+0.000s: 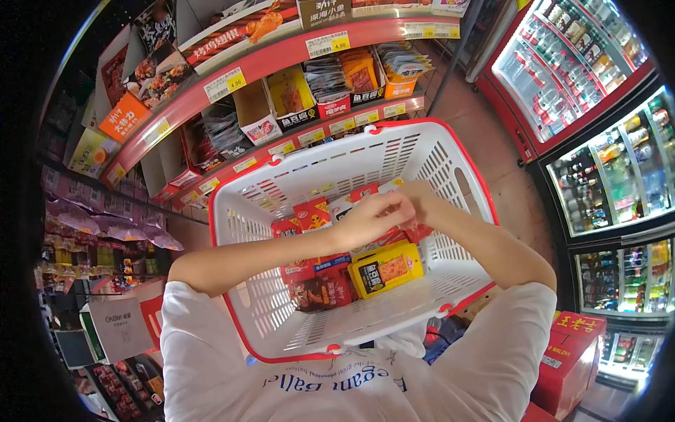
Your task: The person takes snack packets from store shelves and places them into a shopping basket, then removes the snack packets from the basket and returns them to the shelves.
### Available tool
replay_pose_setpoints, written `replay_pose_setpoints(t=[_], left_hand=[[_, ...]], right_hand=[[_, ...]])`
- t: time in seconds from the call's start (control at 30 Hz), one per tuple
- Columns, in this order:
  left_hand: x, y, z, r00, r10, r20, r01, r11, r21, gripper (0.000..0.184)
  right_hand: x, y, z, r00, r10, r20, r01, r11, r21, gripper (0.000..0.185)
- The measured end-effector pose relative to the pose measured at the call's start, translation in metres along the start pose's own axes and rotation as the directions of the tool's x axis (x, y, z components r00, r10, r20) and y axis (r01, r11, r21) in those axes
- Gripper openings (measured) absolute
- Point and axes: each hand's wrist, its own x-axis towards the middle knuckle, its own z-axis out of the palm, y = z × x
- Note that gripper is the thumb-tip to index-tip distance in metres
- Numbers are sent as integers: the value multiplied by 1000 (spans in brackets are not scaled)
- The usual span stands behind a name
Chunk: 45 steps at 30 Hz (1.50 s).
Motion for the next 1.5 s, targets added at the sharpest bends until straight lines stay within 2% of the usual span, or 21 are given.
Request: replay_pose_setpoints(t=[0.03, 0.07, 0.13, 0.23, 0.33, 0.43, 0.5, 0.6, 0.63, 0.7, 0.77, 0.87, 0.93, 0.97, 1.0, 1.07, 1.2, 1.27, 1.3, 1.43, 1.5], left_hand=[[-2, 23, 2, 994, 105, -13, -104, 993, 61, 21], [-6, 47, 4, 978, 209, -21, -205, 971, 123, 22], [-17, 94, 0, 961, 264, 78, -259, 964, -67, 20], [-48, 144, -6, 904, 420, 82, -357, 845, -400, 23], [-66, 164, 1, 757, 645, 100, -423, 601, -678, 25], [-63, 172, 13, 632, 763, 137, -546, 563, -620, 21], [-58, 169, 43, 409, 866, -288, -673, 73, -736, 31], [-75, 163, 33, 469, 878, -93, -752, 342, -563, 28], [-88, 164, 24, 581, 814, 24, -635, 471, -612, 25], [-92, 169, 34, 588, 803, -92, -667, 418, -617, 26], [-91, 179, 36, 590, 781, -205, -699, 367, -614, 26], [-79, 187, 34, 521, 805, -283, -751, 274, -601, 29], [-67, 177, 45, 161, 831, -533, -927, -58, -370, 31], [-58, 158, -1, 59, 996, 73, -673, 94, -733, 30], [-72, 165, -12, 58, 995, 78, -671, 97, -735, 30], [-98, 184, -23, 322, 944, 79, -720, 298, -627, 26], [-131, 192, -24, 395, 913, -100, -759, 263, -595, 20], [-149, 196, -22, 527, 843, -107, -797, 447, -406, 28], [-129, 202, 14, 333, 802, -496, -943, 271, -194, 33], [-137, 198, 13, 353, 820, -452, -922, 221, -319, 34], [-151, 203, 18, 455, 714, -532, -887, 419, -195, 34]], right_hand=[[9, 14, 3, 992, 115, 48, -111, 642, 759, 17], [10, 11, -6, 992, 116, 42, -108, 645, 757, 17], [7, -7, -32, 942, 10, -335, 173, 841, 513, 17], [3, -33, -69, 639, -315, -701, 386, 920, -61, 17], [7, -35, -91, 772, -299, -561, 255, 954, -157, 21], [15, -33, -108, 924, -250, -290, 290, 951, 104, 26], [11, -39, -131, 959, -232, -164, 270, 922, 276, 26], [25, -41, -153, 955, -277, -109, 295, 829, 476, 27], [34, -40, -159, 938, -177, -299, 326, 747, 579, 26], [57, -30, -169, 889, -45, -456, 371, 654, 659, 27], [84, -13, -172, 525, -202, -827, 230, 969, -90, 35], [104, -11, -171, 396, -374, -839, -42, 905, -424, 49], [111, -14, -170, 444, -361, -820, -42, 906, -422, 51], [114, -15, -170, 496, -347, -796, -38, 907, -419, 53], [117, -15, -170, 492, -346, -799, -40, 908, -418, 53], [126, -14, -174, 535, -390, -750, -148, 830, -537, 51], [135, -12, -174, 502, -406, -763, -149, 829, -539, 48], [130, -18, -172, 576, -330, -747, -86, 885, -457, 43], [132, -19, -171, 578, -334, -744, -81, 884, -460, 43], [138, -9, -170, 721, -214, -659, -137, 888, -439, 48], [141, -7, -168, 719, -236, -654, -120, 884, -451, 51]])
